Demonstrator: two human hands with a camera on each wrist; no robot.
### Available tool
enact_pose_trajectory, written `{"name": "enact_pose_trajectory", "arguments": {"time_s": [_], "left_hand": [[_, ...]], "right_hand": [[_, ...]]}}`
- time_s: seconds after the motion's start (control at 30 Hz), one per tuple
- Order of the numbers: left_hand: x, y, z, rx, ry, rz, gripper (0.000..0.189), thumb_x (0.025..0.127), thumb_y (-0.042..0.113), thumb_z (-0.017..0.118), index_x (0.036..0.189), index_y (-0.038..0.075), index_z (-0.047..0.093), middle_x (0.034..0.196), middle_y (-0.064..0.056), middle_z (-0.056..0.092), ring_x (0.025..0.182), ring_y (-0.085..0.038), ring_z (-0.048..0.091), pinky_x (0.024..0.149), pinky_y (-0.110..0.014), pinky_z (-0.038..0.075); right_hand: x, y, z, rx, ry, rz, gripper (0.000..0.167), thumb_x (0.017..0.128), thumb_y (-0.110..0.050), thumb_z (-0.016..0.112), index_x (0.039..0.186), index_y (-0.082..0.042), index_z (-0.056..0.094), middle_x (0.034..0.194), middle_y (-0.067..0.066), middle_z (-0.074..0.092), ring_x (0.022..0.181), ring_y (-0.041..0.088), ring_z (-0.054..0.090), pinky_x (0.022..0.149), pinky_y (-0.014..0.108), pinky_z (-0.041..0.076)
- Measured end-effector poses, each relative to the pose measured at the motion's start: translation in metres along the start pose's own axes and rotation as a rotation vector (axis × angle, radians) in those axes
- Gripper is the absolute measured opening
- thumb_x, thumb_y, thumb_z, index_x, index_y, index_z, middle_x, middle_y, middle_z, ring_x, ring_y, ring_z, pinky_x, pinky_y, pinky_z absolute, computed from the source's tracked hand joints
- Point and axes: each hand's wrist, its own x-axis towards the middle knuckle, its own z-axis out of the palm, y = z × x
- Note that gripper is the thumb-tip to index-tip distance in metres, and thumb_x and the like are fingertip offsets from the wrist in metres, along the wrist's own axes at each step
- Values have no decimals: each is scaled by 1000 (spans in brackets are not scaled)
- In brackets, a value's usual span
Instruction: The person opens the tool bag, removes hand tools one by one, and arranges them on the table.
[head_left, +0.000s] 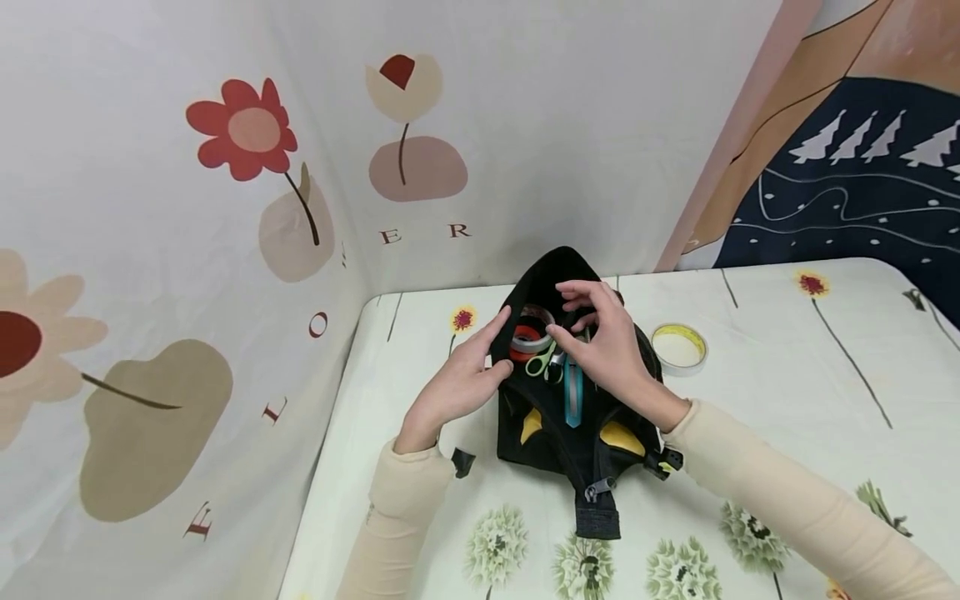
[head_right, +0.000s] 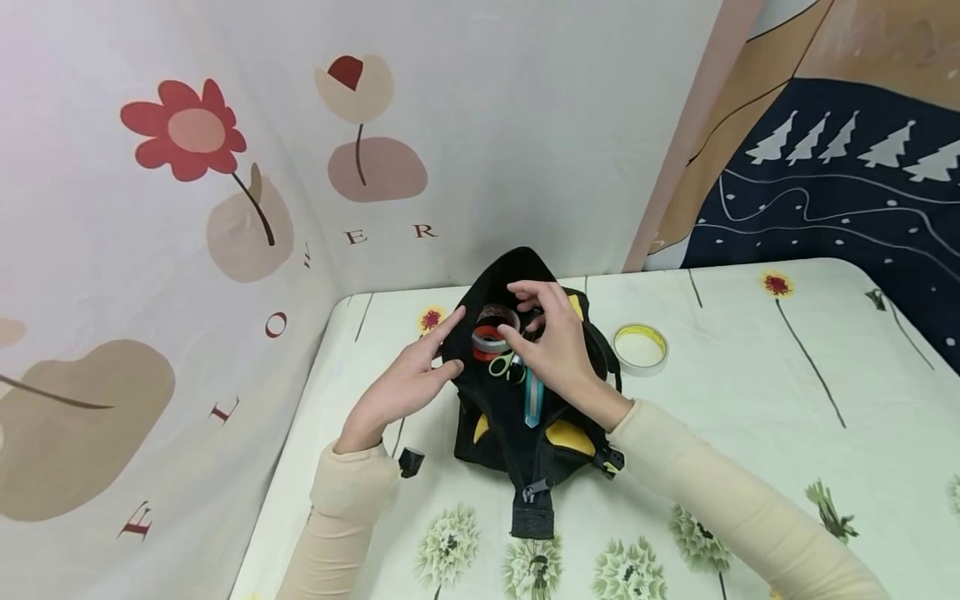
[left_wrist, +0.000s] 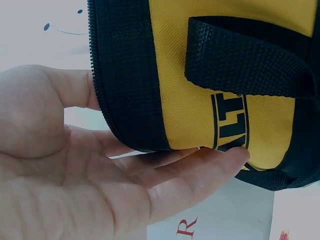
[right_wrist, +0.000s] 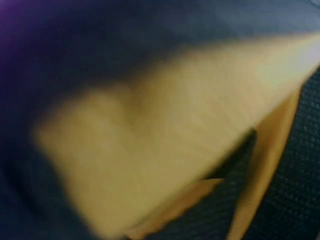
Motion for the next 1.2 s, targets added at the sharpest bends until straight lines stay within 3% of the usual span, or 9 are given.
{"name": "enact_pose_trajectory", "arguments": {"time_s": [0.23,0.6,0.73,1.0,1.2], "left_hand": [[-2,-1,-1,5,-2,5,81,107,6,55,179,14,18,181,-13,28,166,-31,29,133,-56,29],[-2,-2,-2,1,-14,16,80,108,6,53,179,11,16,182,-15,25,168,-30,24,133,-57,28],[-2,-3,-2,5,-11,15,79,108,6,53,179,10,17,182,-16,24,169,-30,23,133,-57,27],[-5,-4,-4,8,-8,10,79,109,6,52,179,9,16,182,-17,23,169,-32,21,134,-58,26],[-4,-3,-4,9,-18,15,79,109,6,51,179,9,15,183,-14,21,170,-28,19,134,-55,25]], "right_hand": [[-4,11,7,-58,-65,38,57,91,1,89,143,-1,65,132,19,65,114,33,67,81,40,61],[-13,24,15,-114,-162,72,59,90,2,90,143,1,64,125,24,64,105,37,68,79,52,62],[-14,26,18,-122,-186,90,57,91,1,89,143,1,64,123,25,64,100,36,66,77,52,62],[-15,31,22,-164,-214,98,57,90,0,89,142,-1,65,120,24,65,98,34,66,72,35,59],[-18,39,23,-212,-217,111,58,89,-1,91,141,-1,65,121,23,65,99,34,69,75,42,60]]}}
